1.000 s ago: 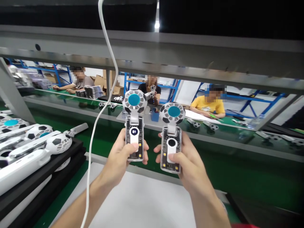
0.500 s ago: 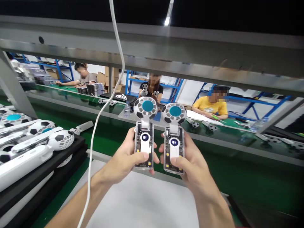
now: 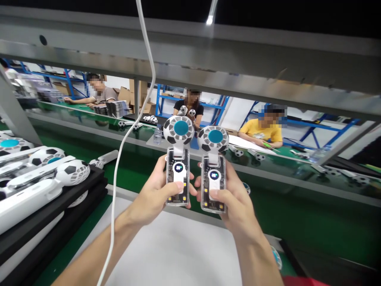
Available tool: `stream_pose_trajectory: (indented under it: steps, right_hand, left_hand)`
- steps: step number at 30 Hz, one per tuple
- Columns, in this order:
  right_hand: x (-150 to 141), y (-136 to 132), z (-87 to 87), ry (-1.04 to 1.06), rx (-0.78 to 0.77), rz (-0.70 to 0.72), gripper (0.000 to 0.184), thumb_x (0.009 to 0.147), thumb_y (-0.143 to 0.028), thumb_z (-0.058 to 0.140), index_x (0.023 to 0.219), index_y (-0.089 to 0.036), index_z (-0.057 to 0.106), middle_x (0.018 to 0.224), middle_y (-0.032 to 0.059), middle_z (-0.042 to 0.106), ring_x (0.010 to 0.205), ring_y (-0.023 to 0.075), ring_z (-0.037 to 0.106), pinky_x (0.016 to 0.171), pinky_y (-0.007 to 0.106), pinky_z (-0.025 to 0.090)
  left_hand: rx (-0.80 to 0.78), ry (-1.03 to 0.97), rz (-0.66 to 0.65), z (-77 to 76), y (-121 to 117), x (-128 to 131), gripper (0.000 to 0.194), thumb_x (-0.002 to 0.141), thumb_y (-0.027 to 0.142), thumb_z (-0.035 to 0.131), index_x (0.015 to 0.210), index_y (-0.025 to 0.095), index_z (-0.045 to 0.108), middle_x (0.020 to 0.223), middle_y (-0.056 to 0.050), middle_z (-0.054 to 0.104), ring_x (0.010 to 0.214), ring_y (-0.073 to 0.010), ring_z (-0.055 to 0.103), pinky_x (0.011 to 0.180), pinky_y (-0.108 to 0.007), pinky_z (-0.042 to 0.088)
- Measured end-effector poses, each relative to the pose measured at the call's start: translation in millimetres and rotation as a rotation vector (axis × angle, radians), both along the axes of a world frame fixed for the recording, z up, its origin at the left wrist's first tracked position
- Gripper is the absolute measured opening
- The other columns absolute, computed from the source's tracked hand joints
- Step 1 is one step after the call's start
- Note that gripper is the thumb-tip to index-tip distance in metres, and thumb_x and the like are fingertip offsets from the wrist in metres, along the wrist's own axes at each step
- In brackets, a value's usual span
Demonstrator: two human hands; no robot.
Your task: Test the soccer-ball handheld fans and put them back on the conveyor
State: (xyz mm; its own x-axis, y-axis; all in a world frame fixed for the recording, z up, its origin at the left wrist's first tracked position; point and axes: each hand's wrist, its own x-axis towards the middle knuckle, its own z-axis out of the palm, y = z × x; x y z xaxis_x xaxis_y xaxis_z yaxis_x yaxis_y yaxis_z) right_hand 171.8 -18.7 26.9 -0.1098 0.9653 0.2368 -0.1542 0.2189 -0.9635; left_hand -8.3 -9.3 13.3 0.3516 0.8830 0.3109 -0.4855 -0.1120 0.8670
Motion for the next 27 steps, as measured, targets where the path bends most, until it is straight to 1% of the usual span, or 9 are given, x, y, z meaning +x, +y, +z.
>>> stream_pose_trajectory:
  steps: [4,14,17,19,21,24,25,26,27]
  right_hand:
    - [-2,4,-3.5,0.038,0.014,0.029,0.083,0.073,-0.023,0.065,0.148,-0.029,0.03,0.088,0.001,0.069,0.068,0.0195,0.064,0.062,0.032,0.053]
    - [-5,2,-4.8,0.1,0.063,0.012,0.085,0.075,-0.022,0.067,0.15,-0.028,0.028,0.092,0.0016,0.068,0.08,0.0202,0.065,0.064,0.03,0.055]
    - [-6,2,-5.9,0.098,0.116,-0.031,0.083,0.076,-0.024,0.07,0.148,-0.029,0.03,0.091,0.0006,0.068,0.078,0.0192,0.065,0.063,0.029,0.055]
    - [-7,3,-8.4,0.098,0.15,-0.111,0.071,0.076,-0.028,0.074,0.139,-0.026,0.041,0.088,0.0006,0.068,0.069,0.017,0.064,0.059,0.028,0.054]
    - [-8,8,-12.2,0.162,0.126,-0.135,0.056,0.074,-0.033,0.078,0.122,-0.022,0.053,0.082,-0.0002,0.067,0.06,0.0144,0.062,0.053,0.025,0.05]
    - [-9,16,-17.1,0.301,-0.006,-0.002,0.044,0.069,-0.044,0.077,0.101,-0.019,0.06,0.064,-0.0031,0.061,0.047,0.0139,0.056,0.044,0.025,0.044]
    - [-9,18,-17.1,0.296,-0.013,-0.055,0.042,0.067,-0.044,0.078,0.096,-0.018,0.062,0.06,-0.0031,0.06,0.047,0.0146,0.056,0.044,0.026,0.044]
    - [-8,19,-15.9,0.273,0.015,-0.195,0.041,0.063,-0.042,0.081,0.09,-0.017,0.064,0.06,-0.0021,0.061,0.05,0.0157,0.057,0.047,0.028,0.047]
    - [-7,18,-13.4,0.243,0.049,-0.357,0.04,0.057,-0.036,0.086,0.084,-0.016,0.064,0.063,-0.0007,0.063,0.054,0.0166,0.06,0.051,0.029,0.049]
  left_hand:
    - [-0.009,-0.007,0.005,-0.7,3,-3,0.036,0.087,0.019,0.063,0.116,0.025,0.041,0.106,-0.004,0.063,0.086,-0.0226,0.071,0.063,-0.033,0.059]
    - [0.006,-0.03,-0.014,-0.3,3,-3,0.039,0.087,0.02,0.064,0.117,0.025,0.04,0.108,-0.005,0.064,0.088,-0.0237,0.071,0.063,-0.033,0.06]
    - [0.021,-0.024,-0.003,0.1,2,-3,0.043,0.086,0.022,0.066,0.119,0.027,0.039,0.108,-0.004,0.063,0.091,-0.0242,0.071,0.063,-0.034,0.06]
    - [0.054,0.011,0.034,-0.5,2,-2,0.045,0.086,0.027,0.068,0.12,0.027,0.038,0.107,-0.003,0.064,0.089,-0.0232,0.071,0.064,-0.033,0.06]
    - [0.088,0.08,0.172,-3.0,3,0,0.045,0.084,0.031,0.071,0.117,0.026,0.04,0.098,-0.001,0.065,0.078,-0.0196,0.071,0.061,-0.029,0.058]
    - [0.099,0.193,0.593,-9.4,7,3,0.043,0.073,0.031,0.08,0.104,0.021,0.051,0.079,0.001,0.065,0.064,-0.015,0.065,0.057,-0.025,0.054]
    - [0.091,0.203,0.721,-11.5,9,3,0.044,0.065,0.028,0.084,0.098,0.02,0.055,0.077,0.001,0.065,0.065,-0.0153,0.065,0.059,-0.025,0.055]
    - [0.073,0.194,0.808,-13.1,12,3,0.046,0.058,0.024,0.087,0.093,0.02,0.057,0.078,0.001,0.066,0.07,-0.0163,0.065,0.063,-0.026,0.056]
    - [0.048,0.174,0.848,-14.0,14,3,0.045,0.053,0.021,0.087,0.088,0.02,0.059,0.078,0.001,0.066,0.073,-0.0174,0.066,0.067,-0.027,0.057]
